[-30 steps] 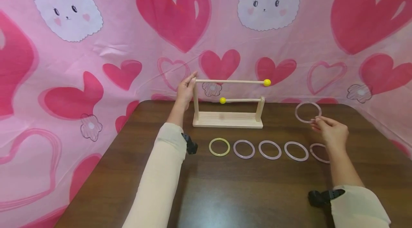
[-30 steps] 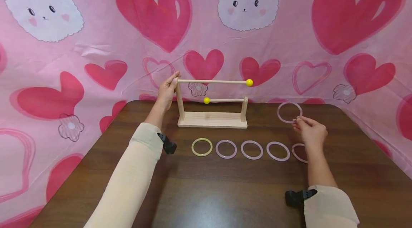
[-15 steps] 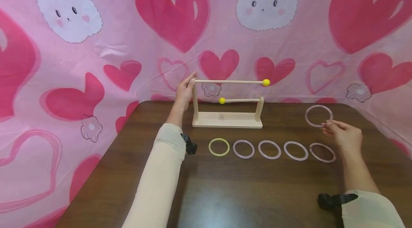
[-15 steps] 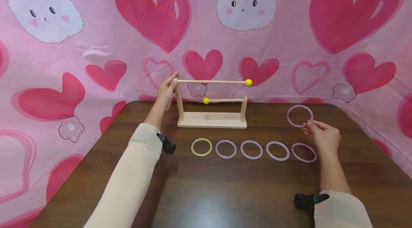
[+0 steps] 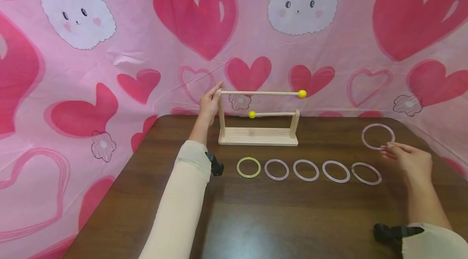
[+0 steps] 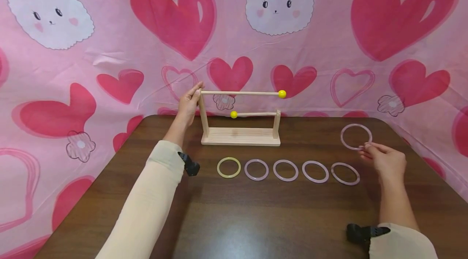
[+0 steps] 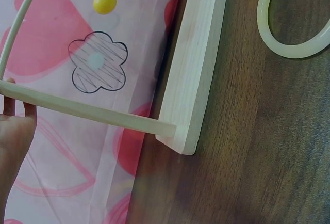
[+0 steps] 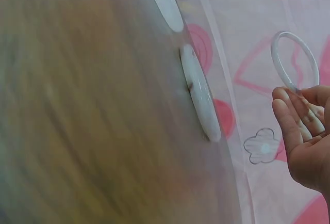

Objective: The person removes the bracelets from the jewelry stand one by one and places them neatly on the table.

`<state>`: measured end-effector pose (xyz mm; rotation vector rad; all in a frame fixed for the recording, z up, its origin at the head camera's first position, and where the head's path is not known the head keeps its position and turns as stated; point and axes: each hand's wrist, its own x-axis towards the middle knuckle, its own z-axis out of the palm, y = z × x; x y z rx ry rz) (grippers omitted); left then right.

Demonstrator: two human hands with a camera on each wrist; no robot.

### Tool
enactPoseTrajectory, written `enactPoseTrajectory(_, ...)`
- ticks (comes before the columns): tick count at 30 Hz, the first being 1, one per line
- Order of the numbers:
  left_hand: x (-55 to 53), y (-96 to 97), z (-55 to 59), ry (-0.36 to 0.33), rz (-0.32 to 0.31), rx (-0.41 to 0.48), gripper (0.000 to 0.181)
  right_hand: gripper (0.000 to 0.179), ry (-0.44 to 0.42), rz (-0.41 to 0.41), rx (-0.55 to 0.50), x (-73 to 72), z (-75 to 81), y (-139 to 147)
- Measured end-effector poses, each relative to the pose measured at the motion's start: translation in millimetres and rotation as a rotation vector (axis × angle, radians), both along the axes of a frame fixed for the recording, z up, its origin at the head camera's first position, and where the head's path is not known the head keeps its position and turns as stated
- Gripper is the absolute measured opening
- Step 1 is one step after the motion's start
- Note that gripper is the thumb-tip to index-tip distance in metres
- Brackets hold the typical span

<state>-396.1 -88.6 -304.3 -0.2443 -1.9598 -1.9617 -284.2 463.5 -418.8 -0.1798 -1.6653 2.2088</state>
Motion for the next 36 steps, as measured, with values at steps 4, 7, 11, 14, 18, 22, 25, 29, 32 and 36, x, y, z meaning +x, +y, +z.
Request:
enactPoseTrajectory(4,-6.6,-1.0,-5.5,0.017,0.017,-0.004,0.033,0.007,-0.027,0.019,0.012,3.8,-2.6,11.8)
enactPoseTrajectory(7,-6.0,-1.3,-5.6,0.013,0.016,0.0,0.033,0.01,-0.062,0.03,0.041,14.6,4.6,9.8)
enactPoseTrajectory(11,-5.8,-1.4,-5.7,0.007,0.014,0.007,0.033,0.015,-0.094,0.046,0.11,30.5,15.0,3.9)
enactPoseTrajectory(14,-5.8,-1.3,-5.6,0.008,0.014,0.007,0.033,0.02,-0.093,0.089,0.1,41.6,23.0,-0.6)
enactPoseTrajectory(18,-6.1,-1.4,-5.3,0.009,0.014,-0.001,0.033,0.023,-0.086,0.138,0.059,49.8,27.0,0.6)
enactPoseTrajectory(22,-7.0,-0.9,-5.0,0.015,0.015,0.006,0.033,0.027,-0.138,0.146,0.177,50.9,23.2,9.5)
enactPoseTrajectory(25,-7.2,0.0,-4.6,0.019,0.013,0.01,0.033,0.03,-0.182,0.156,0.289,51.6,19.6,15.3)
enactPoseTrajectory(29,-7.2,0.7,-4.3,0.023,0.01,0.011,0.033,0.035,-0.213,0.205,0.324,55.5,17.7,18.6)
enactPoseTrajectory(32,-7.4,1.1,-4.0,0.022,0.006,0.015,0.033,0.037,-0.242,0.238,0.314,59.4,17.2,19.2)
enactPoseTrajectory(36,-7.9,1.7,-3.7,0.01,0.007,0.009,0.033,0.037,-0.279,0.258,0.312,63.6,15.3,22.7)
